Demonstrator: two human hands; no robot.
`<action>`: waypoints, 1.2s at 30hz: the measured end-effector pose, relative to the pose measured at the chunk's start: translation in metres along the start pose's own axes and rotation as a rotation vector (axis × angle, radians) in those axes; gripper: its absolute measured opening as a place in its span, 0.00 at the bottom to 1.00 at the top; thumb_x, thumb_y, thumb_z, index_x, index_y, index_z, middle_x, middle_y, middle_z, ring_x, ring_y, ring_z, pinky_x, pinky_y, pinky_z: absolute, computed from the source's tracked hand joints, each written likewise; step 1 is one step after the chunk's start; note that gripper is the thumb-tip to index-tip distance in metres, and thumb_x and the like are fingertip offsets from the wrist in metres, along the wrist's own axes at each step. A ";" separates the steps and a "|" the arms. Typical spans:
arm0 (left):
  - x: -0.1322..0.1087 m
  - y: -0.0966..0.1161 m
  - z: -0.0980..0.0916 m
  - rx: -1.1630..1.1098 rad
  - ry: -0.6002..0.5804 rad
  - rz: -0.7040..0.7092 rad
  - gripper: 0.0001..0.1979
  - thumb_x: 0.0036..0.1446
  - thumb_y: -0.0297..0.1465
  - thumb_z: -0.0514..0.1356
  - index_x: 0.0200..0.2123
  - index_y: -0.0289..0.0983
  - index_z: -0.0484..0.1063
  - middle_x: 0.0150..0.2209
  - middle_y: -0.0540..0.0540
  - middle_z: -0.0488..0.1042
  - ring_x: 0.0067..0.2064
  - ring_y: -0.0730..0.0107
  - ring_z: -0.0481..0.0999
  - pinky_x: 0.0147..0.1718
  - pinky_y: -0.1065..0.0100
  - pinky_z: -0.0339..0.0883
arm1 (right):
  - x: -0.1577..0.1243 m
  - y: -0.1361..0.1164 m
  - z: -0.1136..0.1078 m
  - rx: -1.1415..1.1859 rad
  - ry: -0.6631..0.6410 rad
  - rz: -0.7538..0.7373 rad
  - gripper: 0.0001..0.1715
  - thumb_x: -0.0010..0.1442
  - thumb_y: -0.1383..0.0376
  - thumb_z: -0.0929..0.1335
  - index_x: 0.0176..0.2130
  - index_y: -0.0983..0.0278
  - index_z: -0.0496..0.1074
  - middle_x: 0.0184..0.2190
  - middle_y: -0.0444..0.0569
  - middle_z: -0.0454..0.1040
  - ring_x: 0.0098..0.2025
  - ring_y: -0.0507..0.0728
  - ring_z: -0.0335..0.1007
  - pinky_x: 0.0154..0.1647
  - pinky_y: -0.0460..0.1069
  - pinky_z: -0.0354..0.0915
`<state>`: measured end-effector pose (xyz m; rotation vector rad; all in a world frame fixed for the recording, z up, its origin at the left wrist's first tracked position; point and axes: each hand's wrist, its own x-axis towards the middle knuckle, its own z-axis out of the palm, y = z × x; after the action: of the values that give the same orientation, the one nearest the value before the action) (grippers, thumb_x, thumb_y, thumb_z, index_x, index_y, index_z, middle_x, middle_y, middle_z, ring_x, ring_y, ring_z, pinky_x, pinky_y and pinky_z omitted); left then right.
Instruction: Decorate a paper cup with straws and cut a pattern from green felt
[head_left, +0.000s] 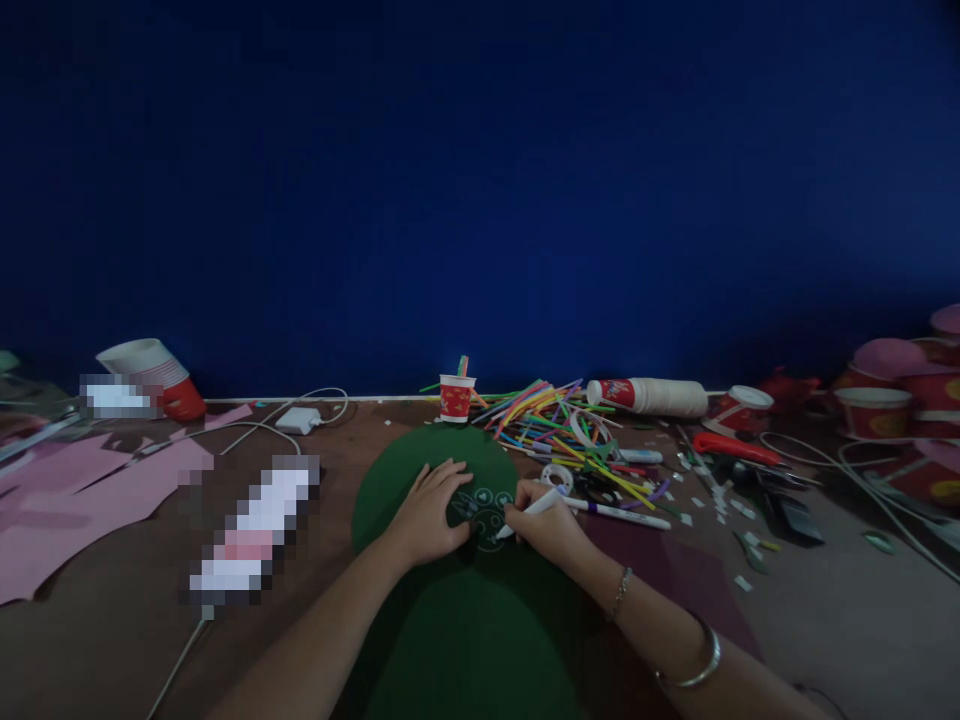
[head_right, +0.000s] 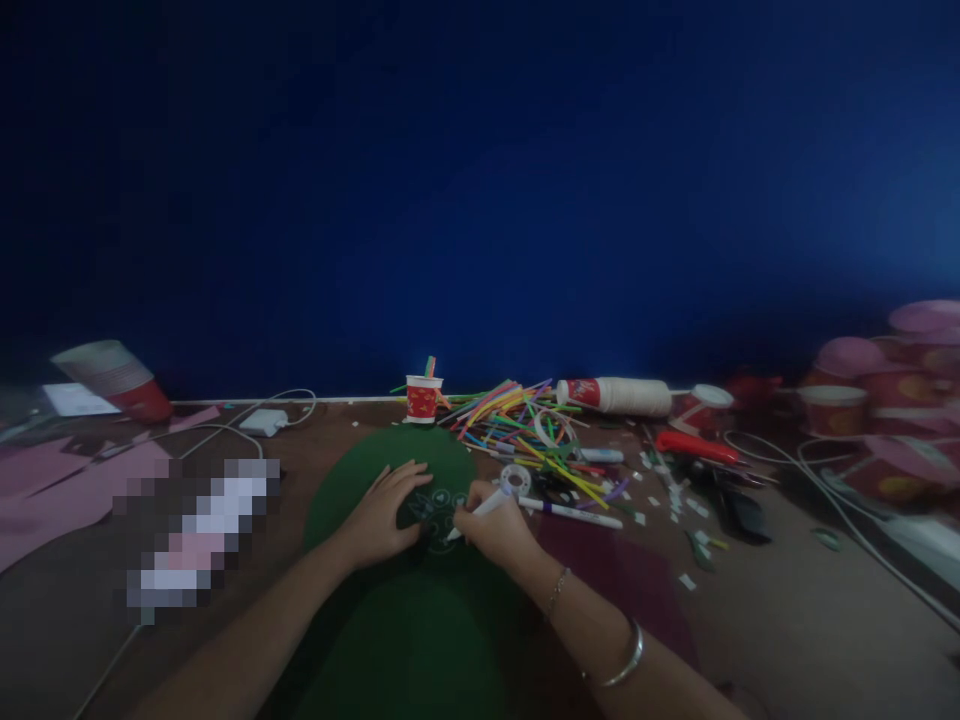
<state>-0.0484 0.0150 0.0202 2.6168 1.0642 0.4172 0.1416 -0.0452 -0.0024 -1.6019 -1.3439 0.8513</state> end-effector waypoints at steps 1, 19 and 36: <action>0.000 0.000 0.000 -0.004 0.001 -0.001 0.28 0.47 0.35 0.60 0.53 0.41 0.62 0.60 0.42 0.60 0.63 0.55 0.53 0.61 0.48 0.41 | 0.000 0.000 0.000 -0.008 0.003 -0.002 0.10 0.45 0.66 0.65 0.19 0.61 0.57 0.09 0.36 0.62 0.14 0.49 0.59 0.13 0.41 0.51; -0.002 0.005 -0.002 -0.014 -0.021 0.007 0.25 0.50 0.31 0.57 0.54 0.41 0.62 0.61 0.45 0.59 0.63 0.60 0.52 0.62 0.50 0.40 | 0.004 -0.006 -0.011 0.058 0.150 -0.090 0.13 0.47 0.60 0.67 0.20 0.61 0.59 0.13 0.37 0.60 0.17 0.49 0.56 0.18 0.43 0.51; -0.001 0.006 -0.001 0.008 -0.022 0.005 0.25 0.50 0.32 0.58 0.54 0.40 0.62 0.60 0.43 0.60 0.63 0.58 0.52 0.61 0.50 0.41 | 0.004 -0.004 -0.006 -0.002 0.055 -0.050 0.12 0.47 0.61 0.66 0.20 0.60 0.58 0.12 0.38 0.63 0.16 0.49 0.58 0.17 0.43 0.52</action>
<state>-0.0458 0.0108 0.0233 2.6252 1.0540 0.3853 0.1463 -0.0421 0.0042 -1.5757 -1.3408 0.7713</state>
